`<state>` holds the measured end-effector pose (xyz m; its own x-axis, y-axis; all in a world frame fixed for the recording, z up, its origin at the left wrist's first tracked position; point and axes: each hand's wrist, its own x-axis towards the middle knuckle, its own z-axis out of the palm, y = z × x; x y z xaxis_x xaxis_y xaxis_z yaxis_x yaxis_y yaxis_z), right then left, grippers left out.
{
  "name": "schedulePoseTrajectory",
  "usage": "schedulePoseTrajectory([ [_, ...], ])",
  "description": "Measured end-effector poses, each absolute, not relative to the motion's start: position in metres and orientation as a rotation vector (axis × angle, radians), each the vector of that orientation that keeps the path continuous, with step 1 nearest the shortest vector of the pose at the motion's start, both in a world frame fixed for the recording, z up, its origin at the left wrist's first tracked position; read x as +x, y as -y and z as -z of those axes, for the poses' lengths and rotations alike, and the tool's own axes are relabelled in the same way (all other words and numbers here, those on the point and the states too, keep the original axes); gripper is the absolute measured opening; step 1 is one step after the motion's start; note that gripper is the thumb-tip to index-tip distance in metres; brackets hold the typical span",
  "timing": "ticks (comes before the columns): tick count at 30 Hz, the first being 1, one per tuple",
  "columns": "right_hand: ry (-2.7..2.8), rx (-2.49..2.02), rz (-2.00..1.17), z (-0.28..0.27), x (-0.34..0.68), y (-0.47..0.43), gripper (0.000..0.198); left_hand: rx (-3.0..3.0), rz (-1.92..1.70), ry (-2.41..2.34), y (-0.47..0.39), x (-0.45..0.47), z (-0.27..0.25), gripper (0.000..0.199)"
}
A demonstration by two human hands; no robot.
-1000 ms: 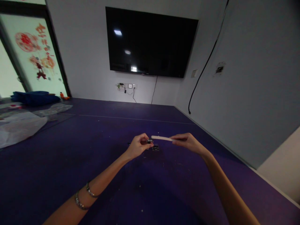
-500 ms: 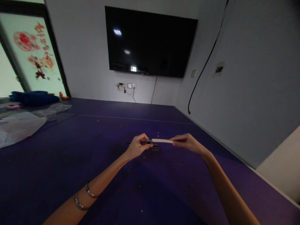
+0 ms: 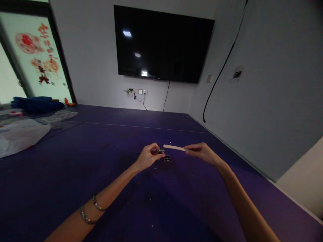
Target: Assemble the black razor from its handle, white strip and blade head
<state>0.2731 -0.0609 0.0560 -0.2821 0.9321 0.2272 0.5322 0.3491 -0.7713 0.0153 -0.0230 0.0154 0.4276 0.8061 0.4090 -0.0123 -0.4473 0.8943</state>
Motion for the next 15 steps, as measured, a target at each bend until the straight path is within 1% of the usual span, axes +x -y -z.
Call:
schedulePoseTrajectory([
  [5,2.030,-1.225,-0.799,-0.0587,0.2704,0.0633,0.035,1.830,-1.134,-0.734,0.0227,0.0154,-0.0149,0.021],
  [10,1.967,-1.255,-0.719,-0.0573,0.2697,0.0616,0.037,1.787,-1.125,-0.691,0.0226,0.0151,-0.0140,0.024],
  [15,2.030,-1.211,-0.773,-0.0596,0.2664,0.0642,0.034,1.856,-1.126,-0.724,0.0218,0.0143,-0.0129,0.021],
])
